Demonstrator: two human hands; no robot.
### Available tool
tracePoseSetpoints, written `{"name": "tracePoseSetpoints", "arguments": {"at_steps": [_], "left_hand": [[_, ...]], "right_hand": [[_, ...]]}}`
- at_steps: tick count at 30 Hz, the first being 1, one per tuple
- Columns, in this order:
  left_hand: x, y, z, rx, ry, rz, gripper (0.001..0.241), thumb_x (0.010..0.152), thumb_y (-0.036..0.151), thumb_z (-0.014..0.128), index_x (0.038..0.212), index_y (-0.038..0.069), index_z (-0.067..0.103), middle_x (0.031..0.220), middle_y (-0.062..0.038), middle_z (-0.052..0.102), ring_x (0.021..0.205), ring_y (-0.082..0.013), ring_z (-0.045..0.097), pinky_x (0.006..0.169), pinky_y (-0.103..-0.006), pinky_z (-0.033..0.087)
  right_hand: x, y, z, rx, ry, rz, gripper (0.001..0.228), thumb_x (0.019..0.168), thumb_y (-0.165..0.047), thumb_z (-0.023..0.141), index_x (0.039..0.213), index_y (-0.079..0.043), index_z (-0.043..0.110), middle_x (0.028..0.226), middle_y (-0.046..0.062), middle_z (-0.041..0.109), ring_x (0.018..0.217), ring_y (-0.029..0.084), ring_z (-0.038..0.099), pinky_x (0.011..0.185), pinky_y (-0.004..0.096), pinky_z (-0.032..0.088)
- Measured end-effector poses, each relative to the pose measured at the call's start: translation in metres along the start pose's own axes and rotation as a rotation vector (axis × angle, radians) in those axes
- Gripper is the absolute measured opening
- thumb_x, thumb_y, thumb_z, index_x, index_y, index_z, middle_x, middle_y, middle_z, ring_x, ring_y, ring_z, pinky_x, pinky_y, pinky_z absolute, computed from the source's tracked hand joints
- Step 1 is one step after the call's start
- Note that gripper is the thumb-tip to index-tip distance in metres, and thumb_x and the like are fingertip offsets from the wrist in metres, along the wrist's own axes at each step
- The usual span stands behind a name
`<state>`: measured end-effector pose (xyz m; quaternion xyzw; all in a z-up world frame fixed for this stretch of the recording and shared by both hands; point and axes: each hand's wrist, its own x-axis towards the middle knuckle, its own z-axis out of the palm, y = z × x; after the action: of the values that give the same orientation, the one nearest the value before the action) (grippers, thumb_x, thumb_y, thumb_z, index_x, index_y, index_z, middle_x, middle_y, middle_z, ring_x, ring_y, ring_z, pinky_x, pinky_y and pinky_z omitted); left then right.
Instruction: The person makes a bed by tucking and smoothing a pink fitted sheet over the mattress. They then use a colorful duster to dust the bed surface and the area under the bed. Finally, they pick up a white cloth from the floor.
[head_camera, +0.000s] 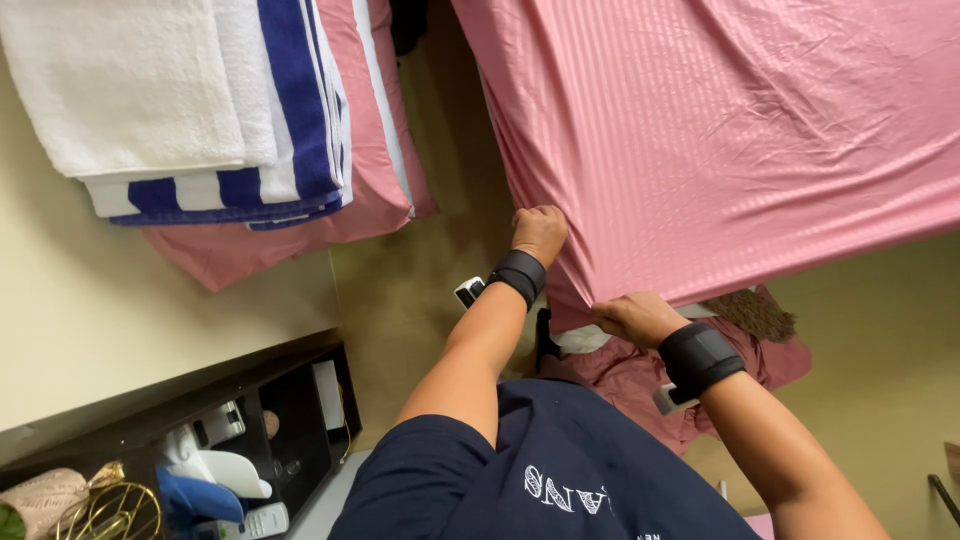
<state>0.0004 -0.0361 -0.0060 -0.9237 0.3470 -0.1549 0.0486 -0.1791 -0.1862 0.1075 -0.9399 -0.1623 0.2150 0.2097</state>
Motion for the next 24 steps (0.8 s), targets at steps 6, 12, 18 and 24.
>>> {"name": "tracePoseSetpoints", "arguments": {"at_steps": [6,12,18,24], "left_hand": [[0.010,0.028,0.036,-0.121,-0.233,0.255,0.019,0.090,0.017,0.060,0.093,0.010,0.078,0.093,-0.010,0.074,0.081,-0.0298,0.073,0.061,-0.0508,0.051],[0.007,-0.001,0.006,-0.080,-0.448,0.140,0.022,0.093,0.022,0.059,0.095,0.015,0.079,0.093,-0.007,0.077,0.079,-0.0308,0.074,0.055,-0.0562,0.052],[-0.029,-0.027,-0.013,-0.091,-0.682,0.130,0.024,0.096,0.017,0.057,0.100,0.014,0.081,0.097,-0.004,0.079,0.080,-0.0319,0.075,0.056,-0.0569,0.056],[-0.018,-0.044,-0.014,-0.052,-0.799,0.017,0.026,0.094,0.022,0.056,0.105,0.013,0.078,0.105,-0.008,0.076,0.088,-0.0339,0.074,0.063,-0.0602,0.055]], "right_hand": [[-0.012,-0.017,-0.008,0.068,0.072,0.044,0.018,0.092,-0.030,0.064,0.093,-0.012,0.064,0.079,0.015,0.069,0.074,0.041,0.066,0.065,0.052,0.051],[-0.007,-0.021,-0.011,0.021,0.051,0.150,0.019,0.094,-0.034,0.063,0.098,-0.015,0.065,0.079,0.015,0.070,0.077,0.040,0.067,0.068,0.052,0.051],[0.012,-0.010,-0.009,-0.026,0.114,0.130,0.018,0.094,-0.033,0.061,0.095,-0.016,0.064,0.080,0.012,0.071,0.076,0.038,0.067,0.067,0.052,0.051],[0.016,-0.012,-0.010,0.058,0.231,0.151,0.023,0.095,-0.038,0.062,0.098,-0.015,0.066,0.079,0.014,0.069,0.074,0.039,0.066,0.066,0.052,0.050]]}}
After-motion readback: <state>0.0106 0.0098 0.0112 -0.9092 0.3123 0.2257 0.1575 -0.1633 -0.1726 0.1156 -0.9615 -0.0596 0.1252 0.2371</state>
